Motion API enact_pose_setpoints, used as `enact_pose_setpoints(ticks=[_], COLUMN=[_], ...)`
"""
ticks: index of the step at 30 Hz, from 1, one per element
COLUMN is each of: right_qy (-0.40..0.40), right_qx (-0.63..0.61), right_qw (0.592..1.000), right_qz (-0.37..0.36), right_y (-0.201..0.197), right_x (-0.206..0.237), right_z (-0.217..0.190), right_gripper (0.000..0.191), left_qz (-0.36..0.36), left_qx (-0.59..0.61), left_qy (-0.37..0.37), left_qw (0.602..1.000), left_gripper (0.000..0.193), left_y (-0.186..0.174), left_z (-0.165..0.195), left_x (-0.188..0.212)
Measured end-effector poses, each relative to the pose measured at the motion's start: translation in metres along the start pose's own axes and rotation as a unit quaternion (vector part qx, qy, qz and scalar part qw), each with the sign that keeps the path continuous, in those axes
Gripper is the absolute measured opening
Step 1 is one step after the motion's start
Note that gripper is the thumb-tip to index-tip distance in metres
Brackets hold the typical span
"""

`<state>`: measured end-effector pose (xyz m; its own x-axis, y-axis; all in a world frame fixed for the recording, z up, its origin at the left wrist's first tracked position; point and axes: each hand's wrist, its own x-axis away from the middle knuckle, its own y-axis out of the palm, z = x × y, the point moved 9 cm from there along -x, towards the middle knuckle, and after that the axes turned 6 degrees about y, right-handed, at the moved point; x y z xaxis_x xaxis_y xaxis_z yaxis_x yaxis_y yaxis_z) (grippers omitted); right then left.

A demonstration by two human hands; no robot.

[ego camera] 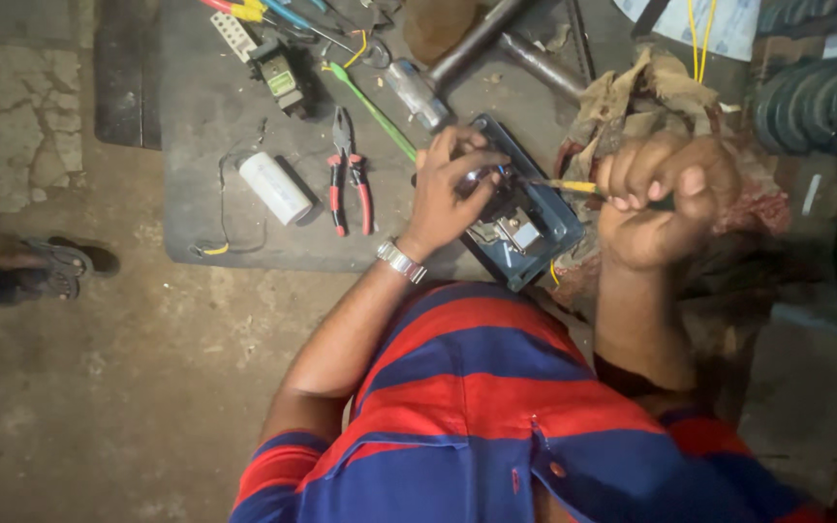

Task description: The person uses a screwdriver to adjust terminals inside an open electrical component, then uses pliers to strip a blue wire and connects it to the component. The work is performed on a cluttered workbench with various tools and parts visible.

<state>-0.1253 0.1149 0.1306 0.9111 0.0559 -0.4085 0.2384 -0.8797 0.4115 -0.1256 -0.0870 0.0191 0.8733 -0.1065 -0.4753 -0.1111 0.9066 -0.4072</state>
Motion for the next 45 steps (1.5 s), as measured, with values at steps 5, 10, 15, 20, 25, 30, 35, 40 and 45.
enact_pose_setpoints(ticks=[5, 10, 15, 20, 25, 30, 35, 40, 45], right_qy=[-0.021, -0.029, -0.035, -0.021, -0.018, -0.025, -0.016, -0.021, -0.028], right_qx=[-0.007, -0.016, -0.001, -0.005, -0.001, 0.016, 0.010, 0.014, 0.024], right_qw=[1.000, 0.999, 0.999, 1.000, 1.000, 1.000, 1.000, 1.000, 0.999], right_qz=[-0.018, -0.017, -0.018, -0.008, 0.003, 0.003, 0.001, -0.009, -0.016], right_y=[0.000, -0.003, -0.004, -0.004, -0.006, -0.009, -0.008, -0.004, -0.002], right_x=[0.007, 0.009, 0.011, 0.015, 0.019, 0.020, 0.022, 0.020, 0.018], right_z=[-0.004, -0.007, -0.008, -0.009, -0.012, -0.013, -0.009, -0.007, -0.008], right_gripper=[0.033, 0.031, 0.030, 0.030, 0.030, 0.031, 0.031, 0.030, 0.030], left_qz=[-0.021, -0.075, -0.107, -0.085, -0.094, -0.123, -0.118, -0.124, -0.090], left_qx=[-0.004, 0.029, 0.021, 0.007, -0.105, -0.168, -0.124, -0.086, -0.017], left_qy=[-0.028, -0.009, 0.059, 0.052, 0.116, 0.168, 0.176, 0.121, 0.032], left_qw=[0.999, 0.997, 0.992, 0.995, 0.983, 0.964, 0.969, 0.981, 0.995], left_gripper=[0.011, 0.011, 0.018, 0.013, 0.016, 0.020, 0.020, 0.017, 0.015], left_y=[0.007, 0.005, 0.000, 0.004, 0.008, 0.014, 0.007, 0.007, 0.007], left_z=[-0.008, -0.010, 0.002, 0.004, 0.014, 0.025, 0.029, 0.018, 0.006], left_x=[-0.003, -0.008, -0.014, -0.022, -0.022, -0.020, -0.021, -0.024, -0.027])
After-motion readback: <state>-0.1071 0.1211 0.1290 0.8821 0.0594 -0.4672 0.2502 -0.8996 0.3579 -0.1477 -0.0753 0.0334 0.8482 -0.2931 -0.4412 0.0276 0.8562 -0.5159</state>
